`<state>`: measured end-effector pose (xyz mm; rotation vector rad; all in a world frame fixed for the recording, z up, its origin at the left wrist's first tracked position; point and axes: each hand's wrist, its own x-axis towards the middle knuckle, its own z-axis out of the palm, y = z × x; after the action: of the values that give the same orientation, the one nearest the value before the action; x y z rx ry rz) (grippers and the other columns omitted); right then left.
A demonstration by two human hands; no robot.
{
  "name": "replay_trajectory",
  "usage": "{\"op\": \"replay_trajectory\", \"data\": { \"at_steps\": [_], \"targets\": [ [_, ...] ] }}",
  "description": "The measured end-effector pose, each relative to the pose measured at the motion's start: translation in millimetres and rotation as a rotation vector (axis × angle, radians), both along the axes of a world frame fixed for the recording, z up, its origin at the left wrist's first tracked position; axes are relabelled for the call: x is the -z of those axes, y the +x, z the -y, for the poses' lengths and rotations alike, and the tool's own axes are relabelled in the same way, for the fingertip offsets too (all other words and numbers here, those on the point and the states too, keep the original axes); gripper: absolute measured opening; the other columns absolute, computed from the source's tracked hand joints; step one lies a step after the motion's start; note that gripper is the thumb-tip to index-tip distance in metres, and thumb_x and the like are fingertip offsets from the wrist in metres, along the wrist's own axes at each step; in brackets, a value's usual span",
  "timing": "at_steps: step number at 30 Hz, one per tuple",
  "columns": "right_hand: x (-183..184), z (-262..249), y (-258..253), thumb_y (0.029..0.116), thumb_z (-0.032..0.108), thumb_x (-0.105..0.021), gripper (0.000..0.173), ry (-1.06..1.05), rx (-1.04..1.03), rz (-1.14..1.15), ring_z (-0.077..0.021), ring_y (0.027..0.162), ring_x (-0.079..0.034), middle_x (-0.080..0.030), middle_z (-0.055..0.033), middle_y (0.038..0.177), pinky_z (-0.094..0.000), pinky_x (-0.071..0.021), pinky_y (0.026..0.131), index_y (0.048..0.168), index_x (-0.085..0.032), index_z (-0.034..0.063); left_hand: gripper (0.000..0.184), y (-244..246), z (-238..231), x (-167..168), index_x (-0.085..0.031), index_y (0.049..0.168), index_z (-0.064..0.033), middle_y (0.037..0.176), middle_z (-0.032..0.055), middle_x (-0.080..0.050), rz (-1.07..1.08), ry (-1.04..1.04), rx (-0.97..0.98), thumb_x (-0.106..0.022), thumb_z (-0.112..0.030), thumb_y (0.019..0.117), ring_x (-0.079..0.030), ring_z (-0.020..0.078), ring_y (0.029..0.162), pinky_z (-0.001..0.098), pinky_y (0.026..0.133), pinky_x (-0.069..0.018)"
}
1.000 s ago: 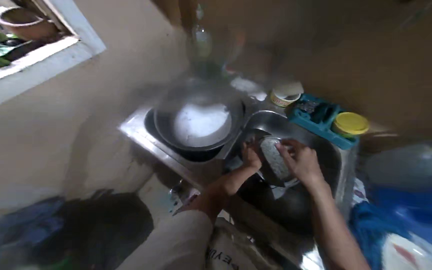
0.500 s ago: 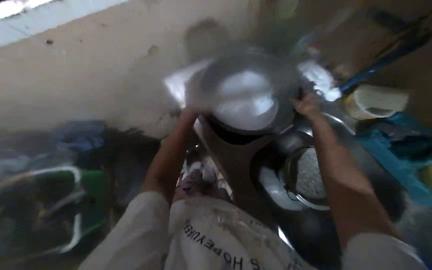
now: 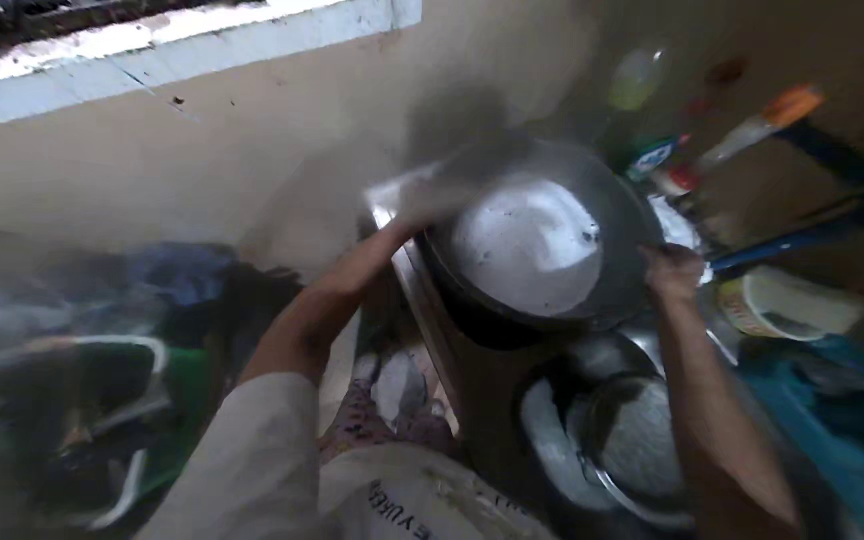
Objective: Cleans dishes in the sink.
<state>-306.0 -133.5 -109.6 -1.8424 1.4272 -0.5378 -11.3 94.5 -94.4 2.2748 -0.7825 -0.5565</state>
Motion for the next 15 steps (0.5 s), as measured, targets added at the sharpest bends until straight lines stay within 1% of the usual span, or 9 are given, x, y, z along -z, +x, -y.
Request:
{"op": "replay_trajectory", "data": {
  "at_steps": [2, 3, 4, 5, 7, 8, 10, 13, 15],
  "targets": [
    [-22, -18, 5, 0.1039, 0.017, -0.060, 0.038, 0.032, 0.032, 0.046, -0.0248, 0.103, -0.058, -0.060, -0.0269, 0.121, -0.0403, -0.0463, 0.094, 0.129, -0.057, -0.0118, 0.042, 8, -13, -28, -0.057, 0.129, 0.0110, 0.123, 0.0326, -0.061, -0.049, -0.034, -0.017, -0.067, -0.015, 0.0972, -0.060, 0.0446, 0.116, 0.0590, 0.102, -0.0458],
    [-31, -27, 7, 0.1038, 0.018, -0.060, 0.038, 0.047, 0.046, 0.064, -0.0211, 0.097, -0.057, -0.061, -0.0244, 0.118, -0.0382, -0.0467, 0.089, 0.128, -0.057, -0.0108, 0.040, 11, -21, -43, -0.057, 0.128, 0.0109, 0.121, 0.0323, -0.062, -0.053, -0.028, -0.020, -0.066, -0.015, 0.0979, -0.061, 0.0447, 0.114, 0.0601, 0.099, -0.0465],
    [-38, -37, 10, 0.1037, 0.018, -0.060, 0.037, 0.064, 0.058, 0.085, -0.0195, 0.095, -0.057, -0.061, -0.0232, 0.118, -0.0376, -0.0469, 0.088, 0.129, -0.058, -0.0099, 0.037, 15, -28, -57, -0.059, 0.124, 0.0122, 0.117, 0.0335, -0.063, -0.036, -0.018, -0.011, -0.065, -0.014, 0.0986, -0.062, 0.0465, 0.111, 0.0627, 0.097, -0.0466],
    [-44, -47, 14, 0.1034, 0.017, -0.061, 0.037, 0.078, 0.071, 0.116, -0.0182, 0.094, -0.057, -0.062, -0.0219, 0.117, -0.0371, -0.0473, 0.087, 0.129, -0.058, -0.0088, 0.035, 20, -36, -70, -0.061, 0.121, 0.0127, 0.114, 0.0333, -0.064, -0.022, -0.023, -0.003, -0.065, -0.013, 0.0989, -0.063, 0.0459, 0.107, 0.0625, 0.095, -0.0473],
    [-55, -65, 25, 0.1029, 0.015, -0.060, 0.034, 0.087, 0.091, 0.189, -0.0156, 0.093, -0.057, -0.063, -0.0192, 0.115, -0.0352, -0.0485, 0.085, 0.129, -0.059, -0.0073, 0.034, 33, -52, -94, -0.060, 0.123, 0.0116, 0.115, 0.0319, -0.064, -0.020, -0.043, 0.001, -0.064, -0.012, 0.0998, -0.063, 0.0429, 0.107, 0.0583, 0.096, -0.0482],
    [-60, -75, 30, 0.1032, 0.014, -0.059, 0.032, 0.090, 0.095, 0.223, -0.0126, 0.091, -0.057, -0.063, -0.0166, 0.112, -0.0320, -0.0490, 0.083, 0.127, -0.059, -0.0070, 0.034, 43, -59, -102, -0.060, 0.125, 0.0100, 0.117, 0.0308, -0.064, -0.029, -0.052, 0.001, -0.064, -0.013, 0.0997, -0.063, 0.0418, 0.109, 0.0577, 0.098, -0.0480],
    [-72, -93, 39, 0.1033, 0.012, -0.057, 0.027, 0.105, 0.101, 0.282, -0.0080, 0.085, -0.055, -0.061, -0.0119, 0.106, -0.0267, -0.0475, 0.077, 0.123, -0.060, -0.0068, 0.034, 64, -74, -115, -0.062, 0.124, 0.0076, 0.115, 0.0285, -0.065, -0.064, -0.064, -0.002, -0.064, -0.017, 0.1004, -0.064, 0.0394, 0.107, 0.0576, 0.096, -0.0489],
    [-99, -121, 58, 0.1031, 0.010, -0.056, 0.020, 0.090, 0.082, 0.365, 0.0026, 0.076, -0.054, -0.059, -0.0011, 0.094, -0.0159, -0.0462, 0.067, 0.116, -0.060, -0.0046, 0.027, 87, -104, -142, -0.065, 0.113, 0.0060, 0.099, 0.0209, -0.066, -0.119, -0.175, -0.018, -0.063, -0.018, 0.1006, -0.063, 0.0282, 0.087, 0.0487, 0.081, -0.0517],
    [-121, -140, 78, 0.1032, 0.009, -0.054, 0.014, 0.079, 0.067, 0.427, 0.0053, 0.074, -0.056, -0.059, 0.0041, 0.090, -0.0137, -0.0481, 0.066, 0.112, -0.060, -0.0009, 0.024, 100, -128, -168, -0.065, 0.113, 0.0049, 0.099, 0.0176, -0.066, -0.153, -0.257, -0.053, -0.061, -0.015, 0.1014, -0.062, 0.0238, 0.086, 0.0448, 0.081, -0.0520]
  ]
}}
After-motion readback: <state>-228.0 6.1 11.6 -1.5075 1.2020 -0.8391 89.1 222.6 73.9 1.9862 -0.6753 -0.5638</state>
